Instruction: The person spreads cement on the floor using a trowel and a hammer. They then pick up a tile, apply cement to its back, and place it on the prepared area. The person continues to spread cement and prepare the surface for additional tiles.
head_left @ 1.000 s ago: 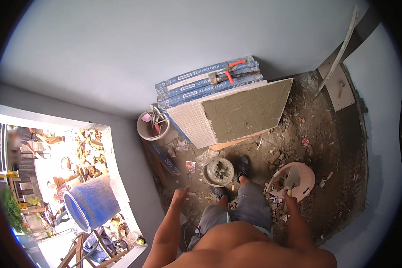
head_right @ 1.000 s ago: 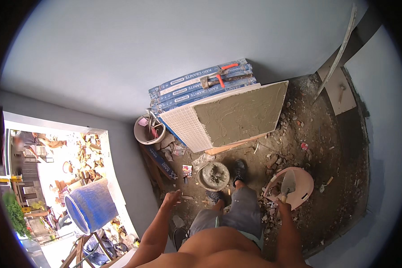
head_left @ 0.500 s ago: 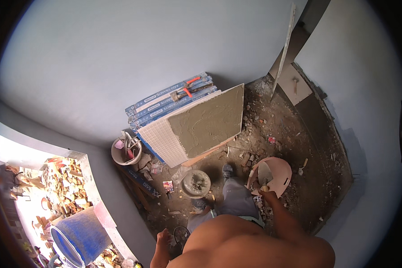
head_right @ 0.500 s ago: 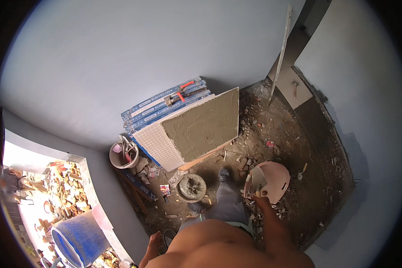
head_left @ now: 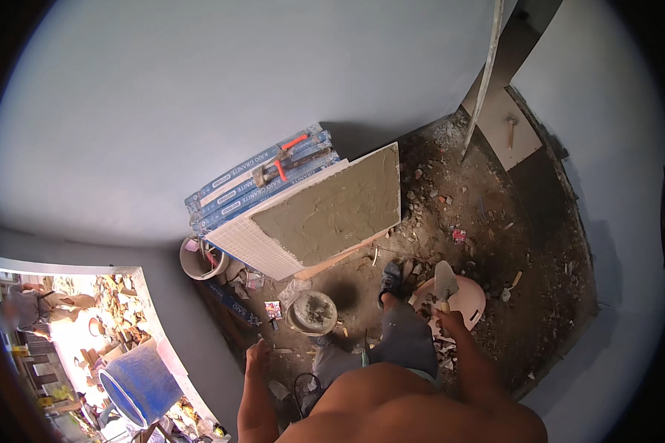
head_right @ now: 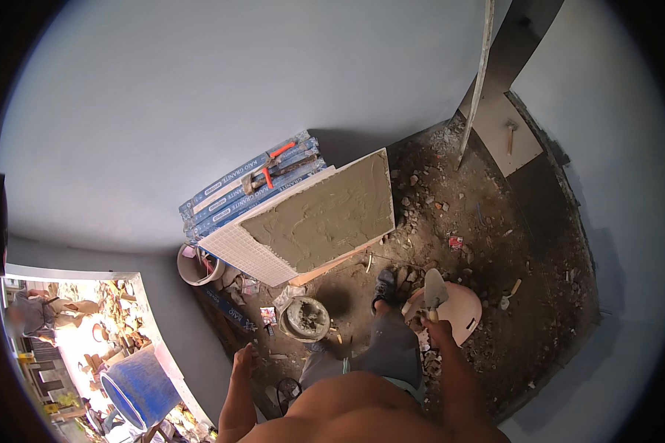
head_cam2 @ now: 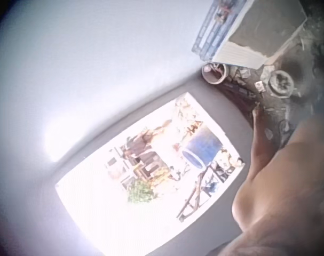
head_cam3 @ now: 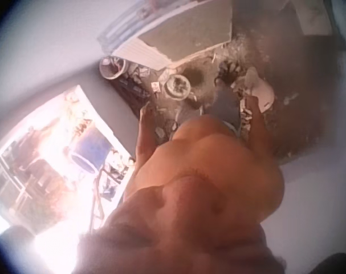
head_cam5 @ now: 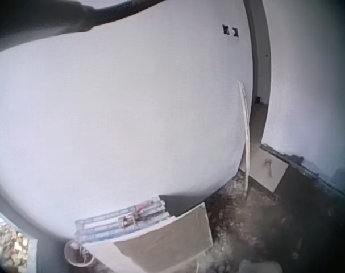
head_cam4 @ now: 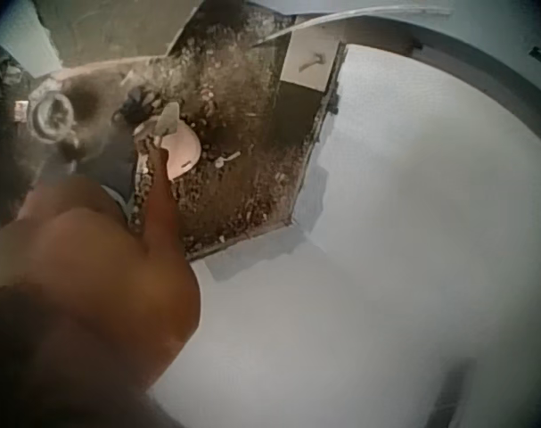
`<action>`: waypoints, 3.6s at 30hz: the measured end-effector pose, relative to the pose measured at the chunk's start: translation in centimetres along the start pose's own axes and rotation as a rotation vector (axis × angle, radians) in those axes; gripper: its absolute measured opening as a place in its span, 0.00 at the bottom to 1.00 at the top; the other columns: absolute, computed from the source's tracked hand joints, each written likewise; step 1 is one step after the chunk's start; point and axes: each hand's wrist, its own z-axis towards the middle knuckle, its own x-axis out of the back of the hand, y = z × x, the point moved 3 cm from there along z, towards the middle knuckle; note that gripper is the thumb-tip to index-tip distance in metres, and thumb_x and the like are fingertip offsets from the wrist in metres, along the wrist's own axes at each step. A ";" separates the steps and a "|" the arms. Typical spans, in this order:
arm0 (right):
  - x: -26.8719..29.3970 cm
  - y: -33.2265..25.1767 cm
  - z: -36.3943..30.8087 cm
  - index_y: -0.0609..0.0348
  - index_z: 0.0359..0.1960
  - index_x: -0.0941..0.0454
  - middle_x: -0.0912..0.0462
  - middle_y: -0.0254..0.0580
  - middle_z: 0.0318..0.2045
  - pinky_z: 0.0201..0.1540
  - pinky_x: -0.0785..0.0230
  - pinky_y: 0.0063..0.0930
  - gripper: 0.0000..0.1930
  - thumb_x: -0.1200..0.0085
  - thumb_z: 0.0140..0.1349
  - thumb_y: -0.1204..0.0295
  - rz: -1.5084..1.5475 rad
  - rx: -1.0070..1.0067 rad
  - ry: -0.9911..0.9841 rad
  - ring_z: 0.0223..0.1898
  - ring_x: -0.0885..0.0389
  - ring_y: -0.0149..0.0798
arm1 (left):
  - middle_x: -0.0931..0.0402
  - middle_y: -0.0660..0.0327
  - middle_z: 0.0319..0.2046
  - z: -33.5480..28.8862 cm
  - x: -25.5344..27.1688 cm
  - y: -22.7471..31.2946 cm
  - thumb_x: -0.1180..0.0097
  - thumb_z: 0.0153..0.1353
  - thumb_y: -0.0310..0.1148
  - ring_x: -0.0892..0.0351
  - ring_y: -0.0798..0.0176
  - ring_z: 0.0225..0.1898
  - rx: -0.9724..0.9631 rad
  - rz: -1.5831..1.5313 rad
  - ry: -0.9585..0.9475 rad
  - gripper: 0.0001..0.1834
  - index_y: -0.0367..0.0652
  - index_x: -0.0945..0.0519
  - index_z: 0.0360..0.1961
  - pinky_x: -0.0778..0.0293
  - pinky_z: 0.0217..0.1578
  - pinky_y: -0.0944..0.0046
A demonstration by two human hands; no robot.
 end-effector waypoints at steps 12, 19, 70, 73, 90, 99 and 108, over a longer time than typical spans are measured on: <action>6.3 -41.1 7.8 0.59 0.30 0.20 0.24 0.30 0.21 0.24 0.36 0.27 0.10 0.35 0.59 0.67 0.323 0.899 -0.068 0.20 0.27 0.26 | 0.31 0.70 0.21 2.9 -14.5 17.1 0.48 0.68 0.45 0.35 0.75 0.19 -0.284 0.281 0.126 0.17 0.46 0.27 0.27 0.38 0.20 0.73; 1.6 -51.3 17.7 0.59 0.29 0.22 0.23 0.34 0.23 0.26 0.29 0.28 0.19 0.29 0.52 0.57 0.510 0.571 -0.063 0.22 0.25 0.31 | 0.28 0.68 0.26 9.0 -16.1 22.3 0.48 0.68 0.46 0.33 0.75 0.22 -0.316 0.121 0.248 0.17 0.41 0.24 0.34 0.38 0.20 0.74; 6.4 -34.6 15.8 0.56 0.29 0.24 0.26 0.32 0.17 0.17 0.32 0.26 0.05 0.38 0.55 0.76 0.441 0.214 -0.206 0.14 0.27 0.29 | 0.19 0.39 0.39 14.3 -15.3 14.2 0.52 0.64 0.58 0.18 0.42 0.43 0.224 1.411 -0.093 0.33 0.32 0.17 0.40 0.24 0.42 0.49; 10.3 -34.0 18.9 0.57 0.29 0.24 0.26 0.33 0.18 0.16 0.33 0.27 0.05 0.39 0.56 0.77 0.559 0.168 -0.242 0.14 0.28 0.29 | 0.19 0.45 0.27 9.1 -21.9 16.5 0.51 0.64 0.58 0.16 0.50 0.27 0.365 1.216 0.069 0.33 0.31 0.16 0.36 0.22 0.27 0.52; 36.2 -54.3 23.5 0.61 0.28 0.24 0.27 0.31 0.16 0.14 0.36 0.23 0.04 0.42 0.58 0.76 0.008 0.571 -0.134 0.13 0.30 0.25 | 0.24 0.58 0.19 2.4 -48.2 9.9 0.53 0.66 0.56 0.27 0.61 0.20 0.407 0.637 0.014 0.32 0.32 0.18 0.29 0.33 0.22 0.57; 40.6 -60.7 26.1 0.63 0.30 0.24 0.26 0.33 0.17 0.17 0.35 0.21 0.04 0.43 0.58 0.76 -0.036 0.720 -0.053 0.15 0.29 0.24 | 0.29 0.60 0.20 7.1 -59.2 10.8 0.41 0.63 0.51 0.32 0.63 0.17 0.435 0.243 0.128 0.23 0.38 0.20 0.29 0.33 0.19 0.60; 39.2 -63.8 31.3 0.64 0.28 0.25 0.25 0.34 0.17 0.18 0.34 0.23 0.07 0.42 0.58 0.74 0.006 0.783 0.036 0.15 0.28 0.26 | 0.25 0.59 0.25 12.6 -60.1 11.1 0.40 0.62 0.49 0.30 0.62 0.20 0.438 0.149 0.099 0.21 0.38 0.19 0.33 0.31 0.19 0.61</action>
